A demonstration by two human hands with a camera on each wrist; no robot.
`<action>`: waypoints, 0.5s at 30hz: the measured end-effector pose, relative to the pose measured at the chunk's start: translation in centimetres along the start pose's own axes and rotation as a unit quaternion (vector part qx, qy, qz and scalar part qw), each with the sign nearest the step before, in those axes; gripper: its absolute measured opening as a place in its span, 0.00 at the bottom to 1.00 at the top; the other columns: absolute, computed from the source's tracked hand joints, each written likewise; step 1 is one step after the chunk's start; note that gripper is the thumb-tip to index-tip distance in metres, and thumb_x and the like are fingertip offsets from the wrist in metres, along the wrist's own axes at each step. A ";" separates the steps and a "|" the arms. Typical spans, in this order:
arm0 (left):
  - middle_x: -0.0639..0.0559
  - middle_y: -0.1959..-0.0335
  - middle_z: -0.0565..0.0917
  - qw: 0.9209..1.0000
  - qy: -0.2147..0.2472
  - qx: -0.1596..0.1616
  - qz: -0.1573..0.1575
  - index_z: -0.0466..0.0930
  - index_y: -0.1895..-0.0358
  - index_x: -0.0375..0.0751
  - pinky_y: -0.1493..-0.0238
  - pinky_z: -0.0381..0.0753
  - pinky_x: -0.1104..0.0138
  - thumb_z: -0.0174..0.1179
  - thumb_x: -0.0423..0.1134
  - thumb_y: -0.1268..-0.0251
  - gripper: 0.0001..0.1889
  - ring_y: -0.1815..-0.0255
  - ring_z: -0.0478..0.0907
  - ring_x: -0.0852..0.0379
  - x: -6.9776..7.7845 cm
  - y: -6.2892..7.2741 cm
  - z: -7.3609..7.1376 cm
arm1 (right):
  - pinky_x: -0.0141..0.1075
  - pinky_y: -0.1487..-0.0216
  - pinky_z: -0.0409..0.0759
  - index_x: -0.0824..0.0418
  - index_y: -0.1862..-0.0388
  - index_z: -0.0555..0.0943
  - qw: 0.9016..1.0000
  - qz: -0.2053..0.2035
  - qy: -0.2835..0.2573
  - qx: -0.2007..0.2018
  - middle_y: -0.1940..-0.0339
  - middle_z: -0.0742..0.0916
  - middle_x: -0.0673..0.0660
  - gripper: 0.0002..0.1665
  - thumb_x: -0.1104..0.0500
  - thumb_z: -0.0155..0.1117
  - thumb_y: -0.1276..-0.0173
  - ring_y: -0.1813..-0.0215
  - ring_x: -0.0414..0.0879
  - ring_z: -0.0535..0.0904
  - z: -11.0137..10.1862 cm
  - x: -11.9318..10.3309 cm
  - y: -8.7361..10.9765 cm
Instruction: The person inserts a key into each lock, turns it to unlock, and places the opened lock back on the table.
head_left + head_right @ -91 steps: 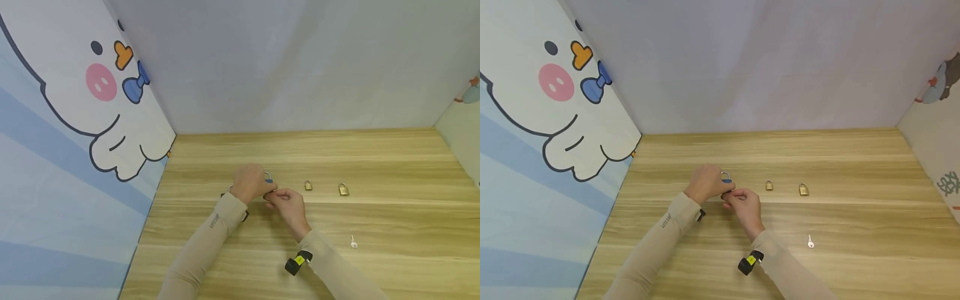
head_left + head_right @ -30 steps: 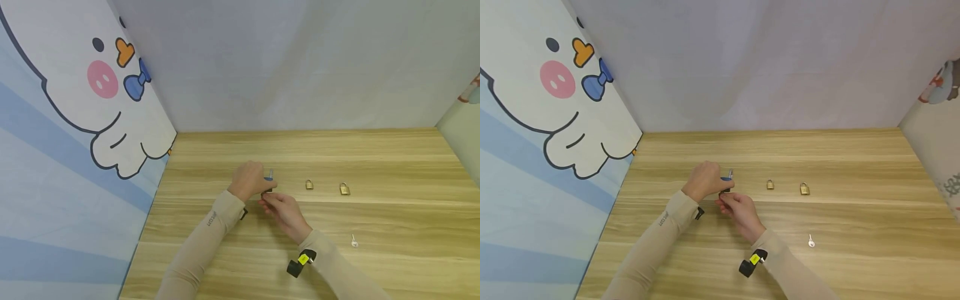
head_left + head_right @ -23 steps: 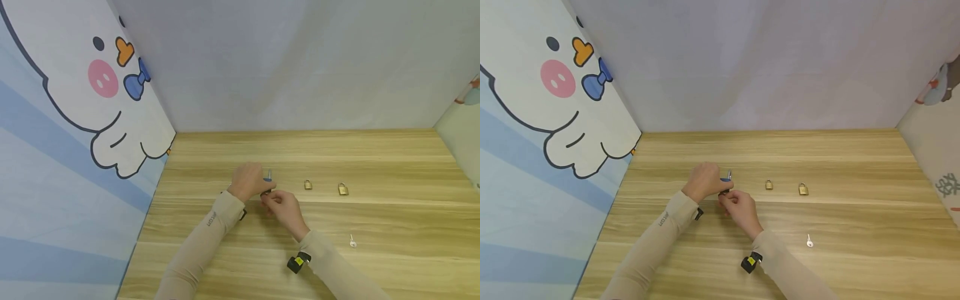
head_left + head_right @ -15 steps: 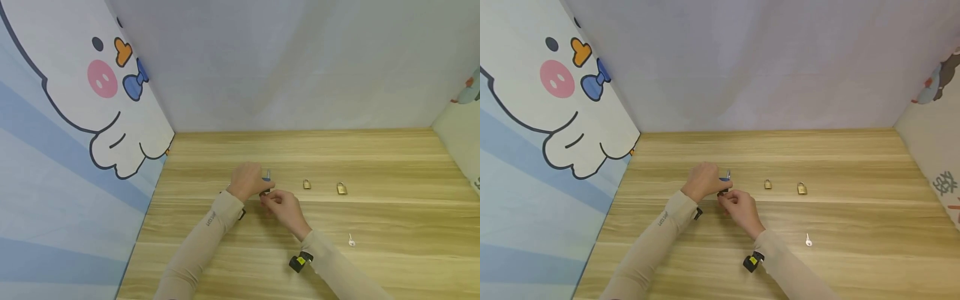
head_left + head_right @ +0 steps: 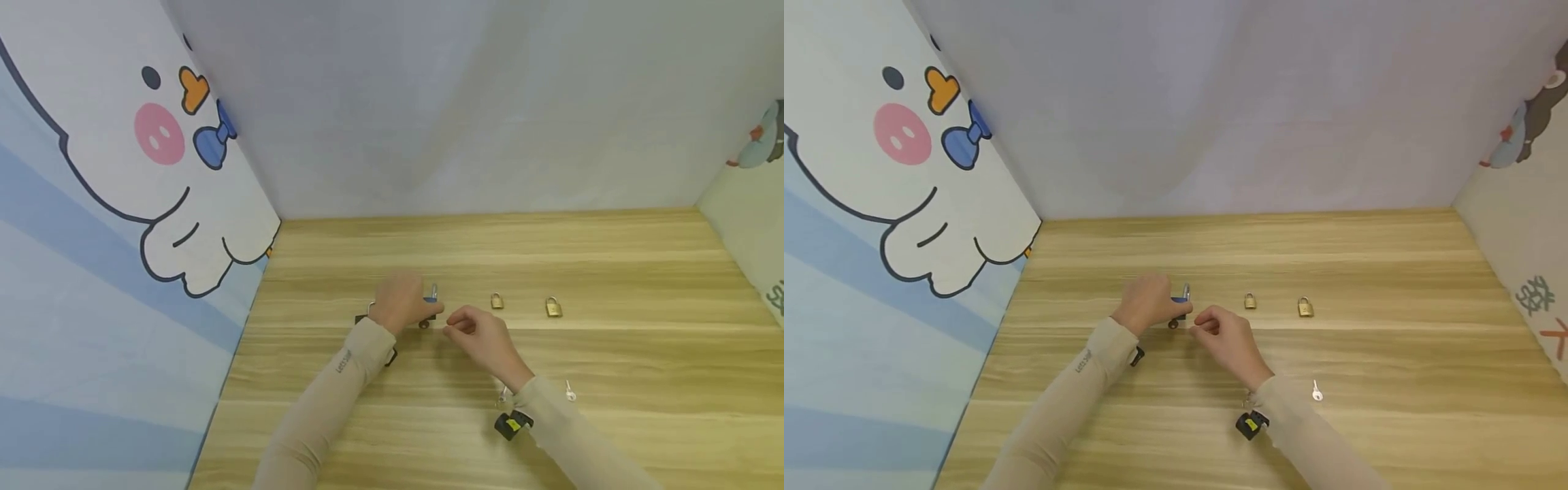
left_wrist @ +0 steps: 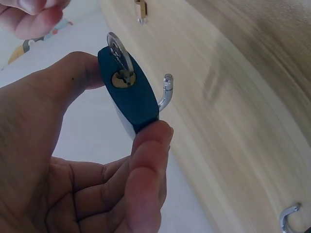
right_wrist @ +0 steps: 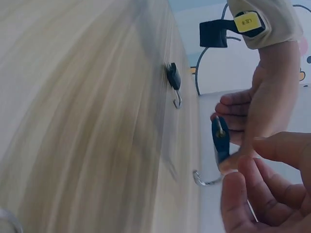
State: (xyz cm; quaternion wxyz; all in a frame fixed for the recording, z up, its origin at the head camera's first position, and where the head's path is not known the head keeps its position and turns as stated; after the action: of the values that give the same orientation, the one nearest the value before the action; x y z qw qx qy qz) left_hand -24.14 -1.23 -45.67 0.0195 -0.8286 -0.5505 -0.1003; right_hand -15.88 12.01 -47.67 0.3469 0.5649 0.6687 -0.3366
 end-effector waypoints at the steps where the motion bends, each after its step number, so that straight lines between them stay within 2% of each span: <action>1: 0.61 0.93 0.54 1.000 -0.001 0.005 0.001 0.61 0.90 0.49 0.89 0.50 0.72 0.65 0.59 0.41 0.29 0.91 0.49 0.65 0.0 0.0 0.1 | 0.42 0.59 0.82 0.61 0.58 0.83 1.000 -0.008 0.014 0.001 0.64 0.88 0.51 0.08 0.59 0.70 0.32 0.61 0.45 0.83 -0.3 0.0 0.0; 4: 0.61 0.93 0.55 1.000 -0.006 0.016 0.003 0.62 0.90 0.49 0.89 0.51 0.72 0.66 0.58 0.42 0.29 0.91 0.50 0.65 -0.1 -0.1 0.5 | 0.42 0.60 0.82 0.62 0.58 0.83 0.996 -0.042 0.077 0.007 0.65 0.87 0.52 0.07 0.60 0.69 0.32 0.62 0.46 0.83 -1.1 -0.5 0.2; 6: 0.61 0.93 0.55 1.000 -0.010 0.023 0.003 0.62 0.90 0.49 0.90 0.52 0.72 0.66 0.58 0.42 0.29 0.91 0.50 0.66 -0.2 -0.2 0.7 | 0.42 0.61 0.81 0.62 0.59 0.83 0.988 -0.073 0.133 0.018 0.65 0.87 0.52 0.07 0.61 0.70 0.33 0.63 0.47 0.83 -1.7 -1.0 0.3; 9: 0.61 0.94 0.56 1.000 -0.015 0.027 0.000 0.63 0.91 0.49 0.90 0.52 0.73 0.65 0.57 0.42 0.29 0.91 0.50 0.65 -0.2 -0.4 0.9 | 0.43 0.63 0.81 0.63 0.61 0.83 0.968 -0.128 0.210 0.042 0.67 0.87 0.53 0.08 0.62 0.72 0.36 0.64 0.49 0.82 -2.5 -1.7 0.4; 12: 0.61 0.94 0.56 0.999 -0.016 0.030 -0.005 0.63 0.91 0.49 0.91 0.52 0.73 0.65 0.57 0.43 0.28 0.91 0.50 0.66 -0.3 -0.6 1.1 | 0.43 0.67 0.79 0.64 0.63 0.83 0.946 -0.180 0.260 0.068 0.70 0.87 0.55 0.10 0.63 0.76 0.41 0.68 0.50 0.82 -3.1 -2.2 0.6; 15: 0.61 0.93 0.55 0.999 -0.019 0.036 -0.009 0.62 0.91 0.49 0.91 0.51 0.73 0.66 0.57 0.44 0.29 0.91 0.49 0.66 -0.4 -0.7 1.4 | 0.42 0.70 0.76 0.63 0.65 0.83 0.934 -0.203 0.284 0.081 0.71 0.87 0.55 0.11 0.63 0.78 0.43 0.72 0.50 0.80 -3.3 -2.2 0.8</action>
State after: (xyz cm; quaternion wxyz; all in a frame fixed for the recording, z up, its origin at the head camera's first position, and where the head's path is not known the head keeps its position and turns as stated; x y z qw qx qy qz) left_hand -24.73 -1.14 -47.18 0.0379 -0.8242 -0.5613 -0.0652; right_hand -15.15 13.80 -44.11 0.0202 0.5154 0.8103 -0.2782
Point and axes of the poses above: each hand's wrist, its own y-axis away from the middle knuckle, its own z-axis out of the palm, x = y × z, the point moved 7 cm from there along -y, towards the middle knuckle
